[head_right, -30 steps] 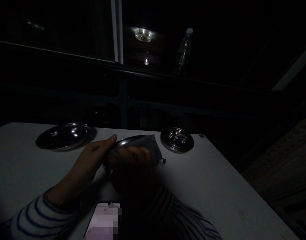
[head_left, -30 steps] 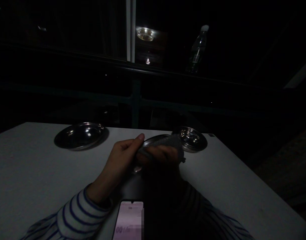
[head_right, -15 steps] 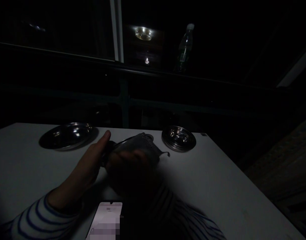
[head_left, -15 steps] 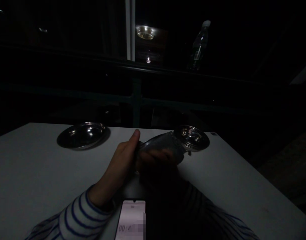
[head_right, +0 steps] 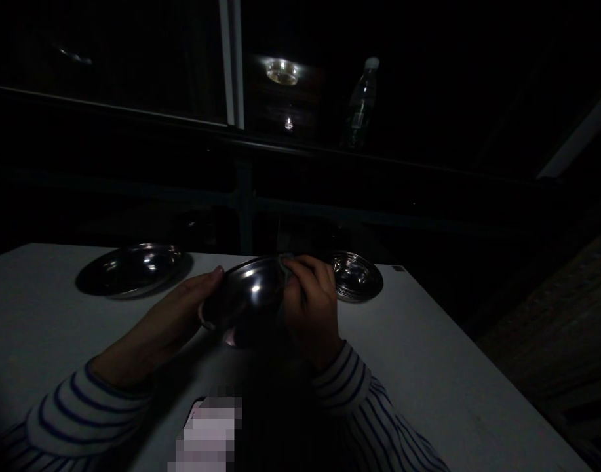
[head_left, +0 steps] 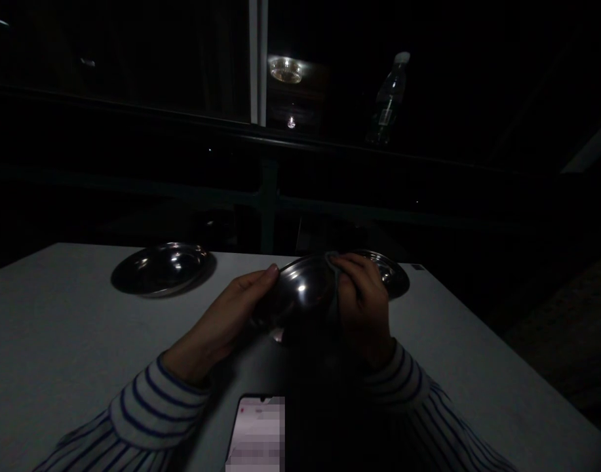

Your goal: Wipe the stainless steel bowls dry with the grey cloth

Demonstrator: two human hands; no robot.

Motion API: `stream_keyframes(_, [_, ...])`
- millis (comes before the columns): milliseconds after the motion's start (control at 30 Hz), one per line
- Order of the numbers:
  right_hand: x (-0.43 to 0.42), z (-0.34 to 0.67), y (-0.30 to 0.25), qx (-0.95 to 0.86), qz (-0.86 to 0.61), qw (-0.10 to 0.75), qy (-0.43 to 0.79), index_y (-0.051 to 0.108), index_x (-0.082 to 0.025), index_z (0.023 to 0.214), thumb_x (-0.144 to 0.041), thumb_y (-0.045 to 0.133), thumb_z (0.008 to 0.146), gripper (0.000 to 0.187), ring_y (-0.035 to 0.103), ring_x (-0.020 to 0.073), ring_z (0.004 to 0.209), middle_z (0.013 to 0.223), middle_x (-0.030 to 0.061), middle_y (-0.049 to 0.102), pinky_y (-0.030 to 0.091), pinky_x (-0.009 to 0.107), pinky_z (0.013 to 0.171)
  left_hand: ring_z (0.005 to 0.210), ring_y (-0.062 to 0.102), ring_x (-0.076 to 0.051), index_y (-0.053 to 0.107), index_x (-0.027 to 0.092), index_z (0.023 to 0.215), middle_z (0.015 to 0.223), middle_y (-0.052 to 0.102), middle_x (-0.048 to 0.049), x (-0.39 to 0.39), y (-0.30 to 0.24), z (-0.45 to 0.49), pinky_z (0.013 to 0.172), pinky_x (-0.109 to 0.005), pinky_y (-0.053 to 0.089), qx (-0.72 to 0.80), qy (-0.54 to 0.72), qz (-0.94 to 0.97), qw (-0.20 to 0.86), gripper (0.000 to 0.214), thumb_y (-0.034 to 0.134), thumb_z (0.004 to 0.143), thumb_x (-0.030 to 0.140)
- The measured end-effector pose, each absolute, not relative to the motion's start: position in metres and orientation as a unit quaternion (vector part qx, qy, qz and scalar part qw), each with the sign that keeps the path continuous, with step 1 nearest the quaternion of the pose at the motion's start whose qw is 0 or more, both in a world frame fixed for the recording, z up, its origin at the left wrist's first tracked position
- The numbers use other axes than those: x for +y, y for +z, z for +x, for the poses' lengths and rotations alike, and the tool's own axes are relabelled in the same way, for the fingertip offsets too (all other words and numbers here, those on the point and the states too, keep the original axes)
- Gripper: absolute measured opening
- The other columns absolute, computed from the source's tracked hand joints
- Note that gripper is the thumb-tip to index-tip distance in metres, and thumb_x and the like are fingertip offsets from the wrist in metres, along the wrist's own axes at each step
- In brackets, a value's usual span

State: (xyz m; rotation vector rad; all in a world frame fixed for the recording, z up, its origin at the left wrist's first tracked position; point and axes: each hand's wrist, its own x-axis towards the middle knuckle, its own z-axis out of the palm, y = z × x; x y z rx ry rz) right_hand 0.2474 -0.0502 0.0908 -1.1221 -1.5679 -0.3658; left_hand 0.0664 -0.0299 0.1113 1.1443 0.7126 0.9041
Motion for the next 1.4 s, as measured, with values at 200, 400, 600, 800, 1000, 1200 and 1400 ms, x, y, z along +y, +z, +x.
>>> stream_keyframes(200, [-0.048,0.251,0.093,-0.691,-0.462,0.527,-0.177,0.062,-0.014,0.095,-0.01,0.041,0.078,0.027,0.051,0.0194,0.092,0.096,0.0086,0.059,0.043,0.037,0.081,0.066,0.057,-0.011,0.066,0.018,0.084,0.074,0.066,-0.002,-0.034,0.117,0.064,0.063,-0.022,0.043,0.269,0.337,0.531,0.729,0.02,0.052,0.079,0.031])
stream_keyframes(400, [-0.058,0.23,0.084,-0.701,-0.457,0.504,-0.214,0.058,-0.013,0.096,-0.014,0.041,0.08,0.023,0.049,0.0206,0.095,0.1,0.0099,0.057,0.041,0.038,0.082,0.06,0.055,-0.011,0.064,0.016,0.07,0.064,0.063,0.0,-0.038,0.118,0.073,0.057,-0.02,0.041,0.343,0.431,0.546,0.632,0.023,0.055,0.076,0.037])
stream_keyframes(600, [-0.067,0.222,0.077,-0.784,-0.367,0.413,-0.283,0.055,-0.019,0.103,-0.031,0.043,0.082,0.027,0.048,0.0219,0.094,0.103,0.0061,0.058,0.038,0.04,0.079,0.043,0.047,-0.008,0.056,0.014,0.051,0.045,0.054,0.0021,-0.043,0.115,0.077,0.043,-0.019,0.033,0.405,0.453,0.537,0.585,0.037,0.058,0.07,0.045])
stream_keyframes(800, [-0.054,0.237,0.086,-0.673,-0.477,0.527,-0.204,0.055,-0.016,0.094,-0.014,0.036,0.082,0.023,0.05,0.0185,0.091,0.094,0.0086,0.056,0.042,0.035,0.079,0.044,0.05,-0.01,0.06,0.014,0.056,0.048,0.058,0.0008,-0.042,0.117,0.077,0.044,-0.019,0.035,0.419,0.477,0.51,0.58,0.033,0.06,0.068,0.044])
stream_keyframes(1000, [-0.071,0.211,0.077,-0.79,-0.372,0.396,-0.285,0.055,-0.019,0.098,-0.029,0.04,0.083,0.024,0.048,0.0202,0.094,0.098,0.0055,0.058,0.037,0.039,0.082,0.04,0.045,-0.007,0.054,0.015,0.048,0.042,0.05,0.004,-0.043,0.116,0.08,0.041,-0.018,0.032,0.415,0.482,0.519,0.571,0.034,0.061,0.068,0.041])
stream_keyframes(1200, [-0.051,0.236,0.079,-0.672,-0.483,0.535,-0.168,0.056,-0.016,0.096,-0.015,0.037,0.082,0.024,0.05,0.0181,0.092,0.096,0.0078,0.057,0.042,0.035,0.081,0.045,0.051,-0.01,0.06,0.015,0.054,0.049,0.058,0.0004,-0.04,0.115,0.078,0.045,-0.02,0.036,0.428,0.477,0.503,0.579,0.032,0.06,0.068,0.044])
stream_keyframes(1400, [-0.066,0.215,0.077,-0.798,-0.374,0.41,-0.236,0.055,-0.019,0.106,-0.026,0.043,0.083,0.027,0.047,0.0211,0.103,0.108,0.0064,0.056,0.036,0.04,0.087,0.039,0.047,-0.009,0.056,0.016,0.043,0.04,0.054,0.0009,-0.042,0.115,0.079,0.041,-0.02,0.034,0.421,0.475,0.537,0.556,0.038,0.055,0.071,0.042])
